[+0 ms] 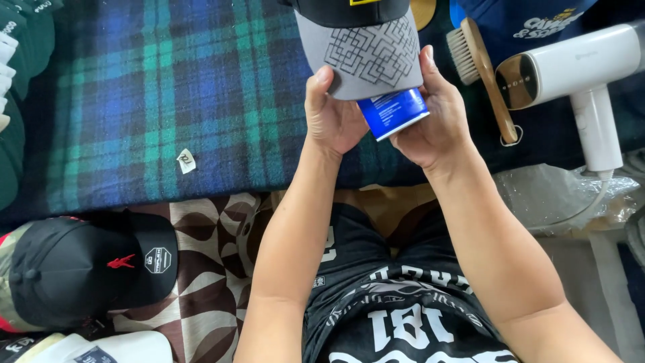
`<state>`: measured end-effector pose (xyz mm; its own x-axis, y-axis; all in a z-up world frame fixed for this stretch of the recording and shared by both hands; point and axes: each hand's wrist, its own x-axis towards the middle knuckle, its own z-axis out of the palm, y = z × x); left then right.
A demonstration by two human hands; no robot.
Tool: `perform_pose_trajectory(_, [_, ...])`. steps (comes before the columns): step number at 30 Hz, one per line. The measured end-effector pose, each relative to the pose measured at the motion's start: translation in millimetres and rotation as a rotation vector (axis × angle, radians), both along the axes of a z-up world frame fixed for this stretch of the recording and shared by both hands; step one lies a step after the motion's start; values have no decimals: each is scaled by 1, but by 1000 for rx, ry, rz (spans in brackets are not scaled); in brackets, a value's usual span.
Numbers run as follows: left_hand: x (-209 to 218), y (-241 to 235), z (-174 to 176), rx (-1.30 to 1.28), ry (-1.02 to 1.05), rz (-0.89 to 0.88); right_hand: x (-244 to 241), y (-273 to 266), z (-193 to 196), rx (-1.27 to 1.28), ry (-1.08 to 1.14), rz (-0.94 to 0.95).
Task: The person uses a hairdryer to apply heat to the brim of a baseball cap, then inserts a cylindrical can into the brim to shape it. They continue to apply heat and use a brush to smooth the brim, flipping the cap to work on different sides.
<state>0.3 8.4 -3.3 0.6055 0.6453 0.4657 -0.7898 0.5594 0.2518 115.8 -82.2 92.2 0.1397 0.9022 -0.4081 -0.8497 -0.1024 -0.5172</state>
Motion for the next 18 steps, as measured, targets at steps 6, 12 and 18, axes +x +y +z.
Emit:
perform_pose_trajectory(6, [0, 0, -6, 97, 11, -23, -1, 1, -2, 225, 58, 65])
perform_pose_trajectory(12, [2, 6, -11, 38, -81, 48, -13, 2, 0, 205, 100, 128])
perform_pose_trajectory(18, [2, 9, -18, 66, -107, 66, -22, 2, 9, 128, 41, 5])
